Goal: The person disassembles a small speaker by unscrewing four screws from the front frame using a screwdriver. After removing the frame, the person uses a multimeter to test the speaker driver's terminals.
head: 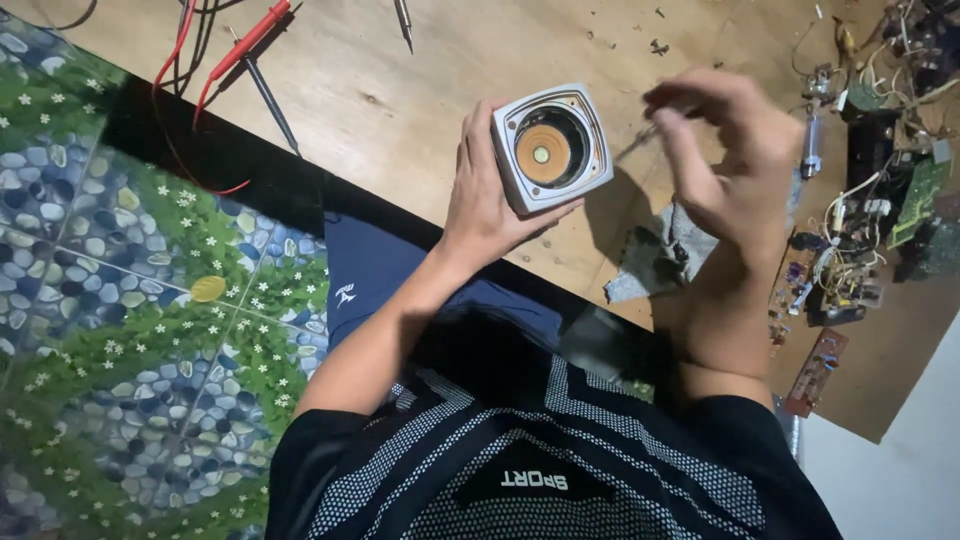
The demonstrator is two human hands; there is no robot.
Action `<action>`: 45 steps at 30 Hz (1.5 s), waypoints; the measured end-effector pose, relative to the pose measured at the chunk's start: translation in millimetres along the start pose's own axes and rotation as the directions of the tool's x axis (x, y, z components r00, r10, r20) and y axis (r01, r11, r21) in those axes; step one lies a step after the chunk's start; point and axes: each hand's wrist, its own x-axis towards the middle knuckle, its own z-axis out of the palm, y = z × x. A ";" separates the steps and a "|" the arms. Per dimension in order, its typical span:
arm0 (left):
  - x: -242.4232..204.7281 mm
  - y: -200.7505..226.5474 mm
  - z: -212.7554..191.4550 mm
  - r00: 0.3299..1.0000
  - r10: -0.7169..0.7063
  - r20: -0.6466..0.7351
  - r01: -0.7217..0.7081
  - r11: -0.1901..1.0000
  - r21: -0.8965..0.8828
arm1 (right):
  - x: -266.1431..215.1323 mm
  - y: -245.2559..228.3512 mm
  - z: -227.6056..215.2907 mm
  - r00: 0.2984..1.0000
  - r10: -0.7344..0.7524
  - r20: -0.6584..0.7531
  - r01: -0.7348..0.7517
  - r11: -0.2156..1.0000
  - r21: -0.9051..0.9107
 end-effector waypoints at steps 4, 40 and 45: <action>-1.7 -6.1 3.4 1.000 0.018 0.001 -0.018 1.000 -0.003 | 0.0 -3.8 2.7 0.980 -0.076 -0.183 0.108 0.980 0.168; -1.9 -8.3 -7.1 0.981 0.078 0.176 -0.065 0.995 -0.078 | 27.6 -20.2 46.0 0.965 -0.189 -0.179 0.227 0.948 0.223; -4.4 -13.8 -5.1 0.972 0.045 0.230 -0.036 0.998 -0.045 | 25.4 -18.2 46.5 0.959 -0.225 -0.171 0.261 0.938 0.230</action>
